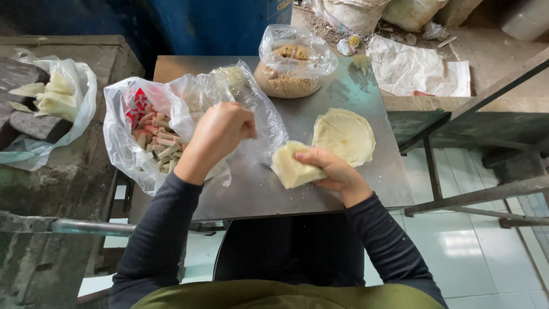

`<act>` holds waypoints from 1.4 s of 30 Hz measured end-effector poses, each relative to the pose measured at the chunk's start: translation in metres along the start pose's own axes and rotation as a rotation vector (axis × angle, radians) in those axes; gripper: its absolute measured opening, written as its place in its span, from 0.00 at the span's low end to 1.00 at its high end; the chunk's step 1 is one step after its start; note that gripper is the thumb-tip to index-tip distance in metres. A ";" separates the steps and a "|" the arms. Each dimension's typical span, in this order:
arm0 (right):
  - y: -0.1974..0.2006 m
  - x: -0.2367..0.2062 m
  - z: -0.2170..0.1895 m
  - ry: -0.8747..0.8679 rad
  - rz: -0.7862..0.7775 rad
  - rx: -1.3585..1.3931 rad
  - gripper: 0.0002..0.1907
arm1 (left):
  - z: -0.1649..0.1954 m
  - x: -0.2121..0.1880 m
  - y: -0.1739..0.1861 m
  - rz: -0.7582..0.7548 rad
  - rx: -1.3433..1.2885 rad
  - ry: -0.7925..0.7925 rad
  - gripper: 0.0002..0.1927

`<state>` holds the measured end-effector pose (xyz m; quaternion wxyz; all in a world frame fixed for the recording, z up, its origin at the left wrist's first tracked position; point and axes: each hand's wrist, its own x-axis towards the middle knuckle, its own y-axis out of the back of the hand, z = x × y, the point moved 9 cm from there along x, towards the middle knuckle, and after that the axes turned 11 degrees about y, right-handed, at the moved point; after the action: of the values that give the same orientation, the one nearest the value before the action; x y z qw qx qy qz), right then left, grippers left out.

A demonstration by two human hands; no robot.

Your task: The person sits at a metal table and peels round flatbreads apart into thin layers by hand, stacking the separated rounds. They then use a knife to cut a stack of flatbread into pieces, fold and press the pieces, and continue peeling more flatbread rounds.

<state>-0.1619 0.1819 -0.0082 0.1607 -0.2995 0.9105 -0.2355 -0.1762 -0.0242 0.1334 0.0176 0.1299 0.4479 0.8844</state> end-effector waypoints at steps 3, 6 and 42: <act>0.011 -0.013 0.006 -0.050 -0.022 -0.189 0.25 | 0.005 0.007 0.031 0.214 0.007 0.006 0.04; 0.021 -0.025 0.005 -0.071 -0.093 -0.216 0.25 | 0.015 0.013 0.050 0.400 -0.019 -0.032 0.07; -0.032 0.036 -0.001 0.793 0.523 -0.456 0.17 | 0.049 -0.026 -0.016 0.649 -0.186 0.033 0.05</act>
<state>-0.1747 0.1375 0.0045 -0.2122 0.0225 0.9738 -0.0786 -0.1405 0.0206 0.1428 -0.2605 0.2494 0.3008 0.8829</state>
